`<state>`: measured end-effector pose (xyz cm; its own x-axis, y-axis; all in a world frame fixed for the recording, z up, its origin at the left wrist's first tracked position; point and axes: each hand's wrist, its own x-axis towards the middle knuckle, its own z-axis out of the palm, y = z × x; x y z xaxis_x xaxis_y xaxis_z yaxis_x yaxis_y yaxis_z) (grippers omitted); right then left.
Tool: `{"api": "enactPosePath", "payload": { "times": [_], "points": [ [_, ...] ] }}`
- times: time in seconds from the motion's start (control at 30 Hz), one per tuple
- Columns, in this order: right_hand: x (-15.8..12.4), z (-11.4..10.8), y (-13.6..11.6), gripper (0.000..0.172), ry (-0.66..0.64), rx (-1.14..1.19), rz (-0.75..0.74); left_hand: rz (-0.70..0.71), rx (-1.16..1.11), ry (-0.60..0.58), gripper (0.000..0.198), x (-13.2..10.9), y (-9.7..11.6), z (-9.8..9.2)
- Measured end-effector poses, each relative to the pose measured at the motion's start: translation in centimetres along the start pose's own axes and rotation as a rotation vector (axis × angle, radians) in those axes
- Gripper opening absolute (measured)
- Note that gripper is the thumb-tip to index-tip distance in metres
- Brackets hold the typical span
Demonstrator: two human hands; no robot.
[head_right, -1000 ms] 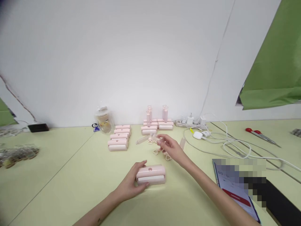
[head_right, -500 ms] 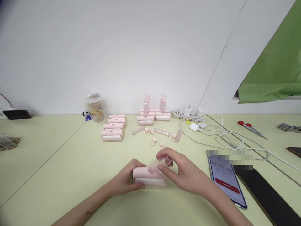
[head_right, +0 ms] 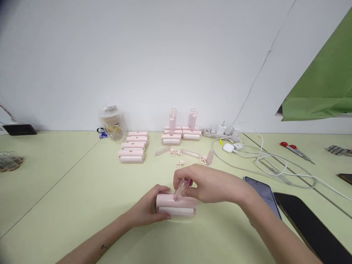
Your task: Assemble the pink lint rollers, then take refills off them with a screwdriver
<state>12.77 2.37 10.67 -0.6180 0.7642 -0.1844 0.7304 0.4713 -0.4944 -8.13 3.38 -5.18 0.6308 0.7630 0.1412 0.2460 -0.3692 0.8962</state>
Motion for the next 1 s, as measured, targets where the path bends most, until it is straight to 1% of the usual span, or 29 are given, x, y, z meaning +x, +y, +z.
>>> {"api": "enactPosePath", "payload": {
  "times": [0.07,0.17,0.27,0.4,0.5,0.57,0.7,0.83,1.0],
  "points": [
    [0.2,0.2,-0.3,0.014,0.031,-0.012,0.049,-0.031,-0.047,0.042,0.062,-0.2,0.1,0.4],
    [0.8,1.1,-0.6,0.004,0.113,-0.058,0.173,-0.037,-0.017,0.074,0.052,-0.4,0.4,0.8],
    [1.5,2.0,-0.7,0.011,0.149,-0.125,0.232,-0.020,-0.004,0.051,0.051,-0.5,0.7,0.8],
    [1.5,2.2,-0.6,0.019,0.131,-0.149,0.160,-0.002,-0.013,0.037,0.051,-0.5,0.7,0.6],
    [0.8,2.2,-0.4,0.015,0.085,-0.076,0.104,0.008,-0.008,0.037,0.051,-0.5,0.5,0.6],
    [0.3,2.3,-0.2,0.012,0.080,-0.052,0.076,0.007,-0.012,0.044,0.051,-0.5,0.3,0.7],
    [-0.1,3.2,0.0,0.017,0.133,-0.104,0.016,0.020,-0.013,0.058,0.052,-0.5,0.2,0.7],
    [-0.3,4.1,0.0,0.019,0.169,-0.083,-0.006,0.034,-0.028,0.068,0.051,-0.4,0.2,0.8],
    [-0.5,4.2,0.0,0.023,0.200,-0.108,-0.010,0.028,-0.009,0.075,0.052,-0.3,0.3,0.7]
  ]
}}
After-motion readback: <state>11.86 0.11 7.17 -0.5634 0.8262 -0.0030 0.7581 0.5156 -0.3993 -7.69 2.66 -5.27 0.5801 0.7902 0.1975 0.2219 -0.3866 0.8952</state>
